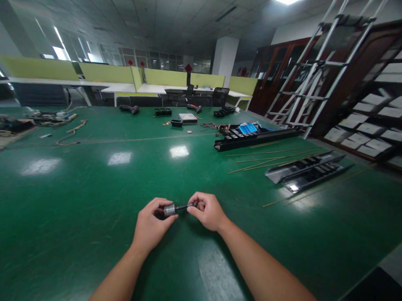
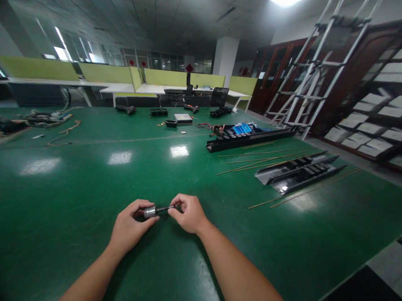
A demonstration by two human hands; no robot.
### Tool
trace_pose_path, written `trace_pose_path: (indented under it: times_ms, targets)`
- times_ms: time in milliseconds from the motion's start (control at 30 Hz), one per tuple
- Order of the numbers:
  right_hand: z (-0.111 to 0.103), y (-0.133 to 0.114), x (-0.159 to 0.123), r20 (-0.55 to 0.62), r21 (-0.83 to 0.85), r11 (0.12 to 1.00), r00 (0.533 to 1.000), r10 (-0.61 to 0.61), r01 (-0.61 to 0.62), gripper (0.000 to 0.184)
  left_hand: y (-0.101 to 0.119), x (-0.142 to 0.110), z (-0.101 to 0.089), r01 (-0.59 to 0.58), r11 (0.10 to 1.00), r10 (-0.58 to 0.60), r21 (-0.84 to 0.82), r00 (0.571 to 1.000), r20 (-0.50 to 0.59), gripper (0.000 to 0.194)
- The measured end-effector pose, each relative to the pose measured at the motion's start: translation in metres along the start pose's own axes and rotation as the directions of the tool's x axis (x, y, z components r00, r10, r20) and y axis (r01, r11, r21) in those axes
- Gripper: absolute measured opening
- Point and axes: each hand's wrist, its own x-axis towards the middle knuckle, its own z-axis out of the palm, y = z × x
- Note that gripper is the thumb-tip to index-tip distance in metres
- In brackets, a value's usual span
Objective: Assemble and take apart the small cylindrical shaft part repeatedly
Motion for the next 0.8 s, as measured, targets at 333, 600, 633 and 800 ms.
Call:
trace_pose_path:
  times_ms: [333, 600, 633, 800]
  targets:
    - [-0.0005, 0.0002, 0.0005, -0.005, 0.001, 1.0, 1.0, -0.015, 0.015, 0.013, -0.0014, -0.0002, 0.0002, 0.005, 1.0, -0.005, 0.004, 1.0, 0.008, 0.025]
    - [0.0, -0.0021, 0.0005, -0.004, 0.021, 1.0, 1.0, -0.009, 0.009, 0.013, -0.0002, 0.0003, -0.0004, -0.015, 1.0, 0.015, 0.012, 1.0, 0.0, 0.025]
    - [0.0002, -0.0021, 0.0006, -0.003, 0.027, 1.0, 1.0, -0.007, 0.007, 0.013, -0.0002, 0.0003, -0.0001, -0.018, 1.0, 0.018, 0.013, 1.0, 0.0, 0.025]
    - [0.0, -0.0031, 0.0004, 0.0, 0.031, 1.0, 1.0, -0.001, 0.001, 0.013, -0.0008, -0.0003, 0.0008, -0.026, 0.999, 0.027, 0.02, 1.0, -0.008, 0.023]
